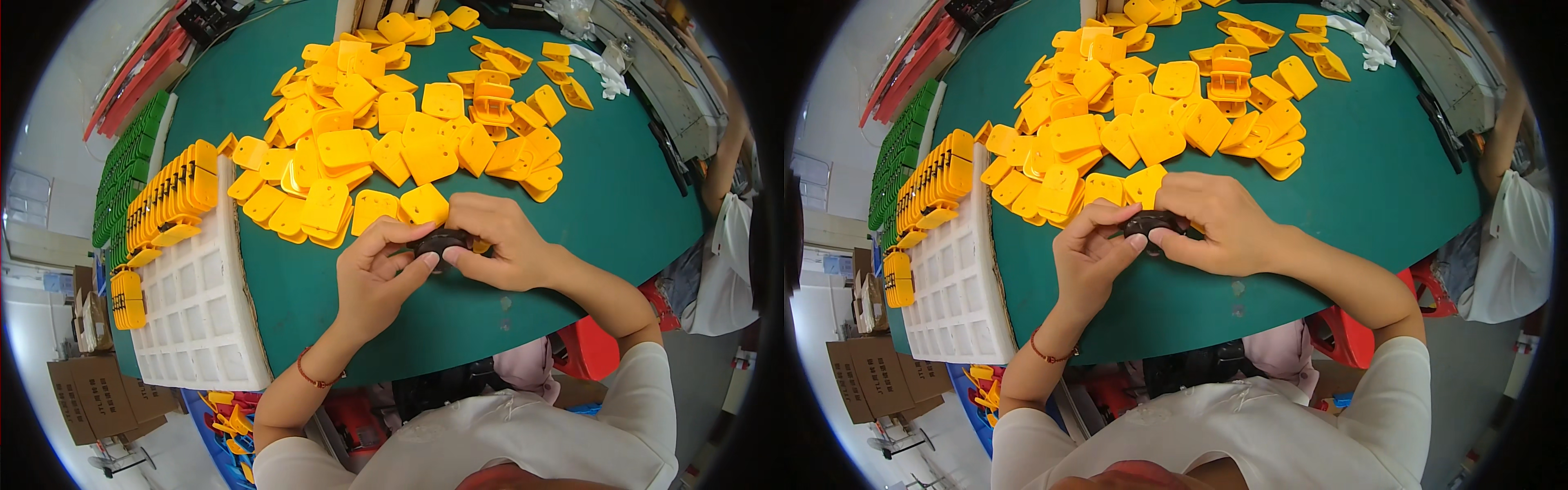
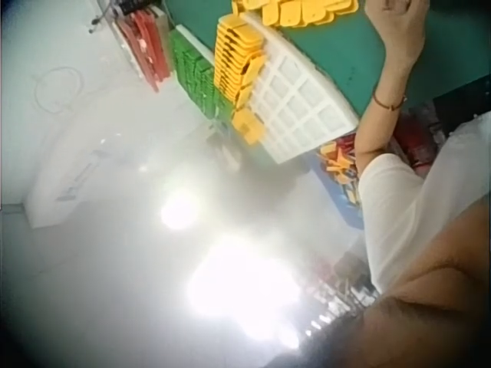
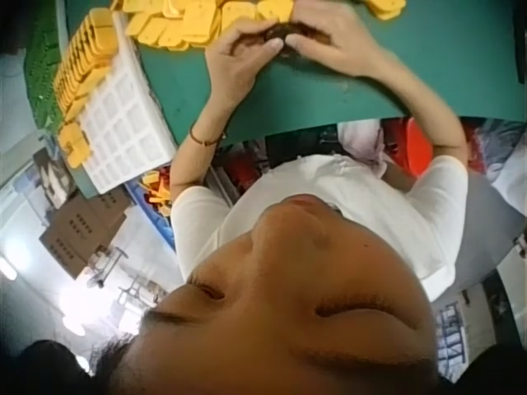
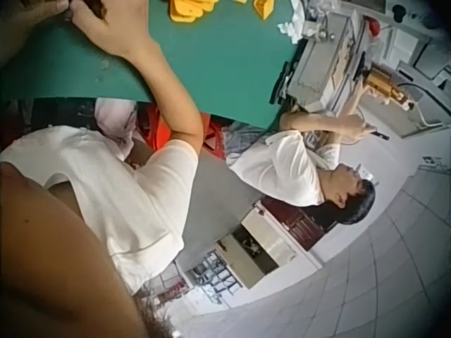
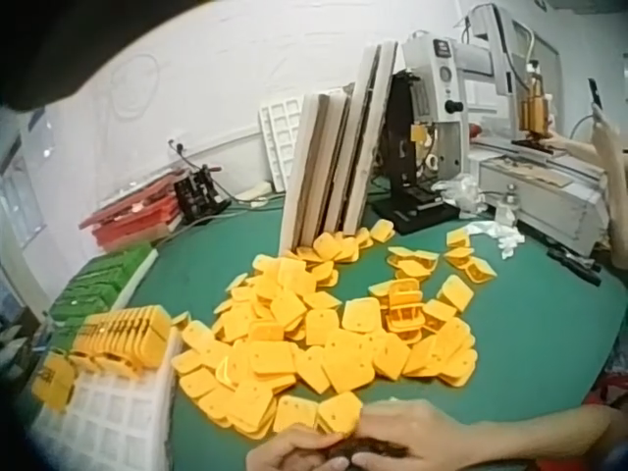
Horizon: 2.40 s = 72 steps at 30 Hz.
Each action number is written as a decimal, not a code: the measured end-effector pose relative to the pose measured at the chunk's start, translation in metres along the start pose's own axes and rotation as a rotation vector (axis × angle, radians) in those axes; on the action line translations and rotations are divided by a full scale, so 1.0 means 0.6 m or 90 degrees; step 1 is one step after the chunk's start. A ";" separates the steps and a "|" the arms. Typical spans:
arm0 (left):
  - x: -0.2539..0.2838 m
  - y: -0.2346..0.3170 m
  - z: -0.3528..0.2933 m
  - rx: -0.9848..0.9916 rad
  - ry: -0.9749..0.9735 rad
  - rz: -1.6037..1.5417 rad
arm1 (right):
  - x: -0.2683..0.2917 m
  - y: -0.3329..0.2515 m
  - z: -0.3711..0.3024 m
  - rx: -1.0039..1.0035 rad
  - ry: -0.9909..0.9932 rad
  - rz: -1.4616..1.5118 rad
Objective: The person presses a black watch component by hand, fits it into a yellow plastic clip, and places the assembled unit into a white tray. This process is repeated multiple times throughout the video.
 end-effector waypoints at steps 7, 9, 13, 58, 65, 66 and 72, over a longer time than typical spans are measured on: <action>-0.003 0.002 -0.007 0.047 -0.015 -0.067 | -0.010 0.001 -0.007 -0.115 -0.023 0.164; -0.002 0.002 -0.010 0.030 -0.040 -0.088 | -0.012 -0.002 -0.010 -0.119 -0.016 0.181; -0.009 0.004 -0.009 0.097 0.035 -0.099 | -0.011 0.001 -0.011 -0.103 0.002 0.172; 0.009 -0.003 -0.003 0.214 0.076 -0.158 | 0.002 0.009 -0.009 -0.041 0.151 0.125; 0.005 0.001 -0.001 0.170 0.094 -0.087 | -0.006 -0.004 -0.005 -0.021 0.059 0.023; 0.005 0.000 -0.001 0.171 0.095 -0.087 | -0.007 -0.004 -0.005 -0.021 0.059 0.024; 0.004 -0.002 -0.003 0.187 0.083 -0.085 | -0.008 0.003 -0.007 -0.070 0.042 0.055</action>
Point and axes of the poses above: each hand's wrist, its own z-axis towards the middle knuckle, its own x-axis out of the back of the hand, y = z × x, the point moved 3 cm from there along z, towards the middle knuckle, and after that the axes turned 7 degrees about y, right-handed, at the moved point
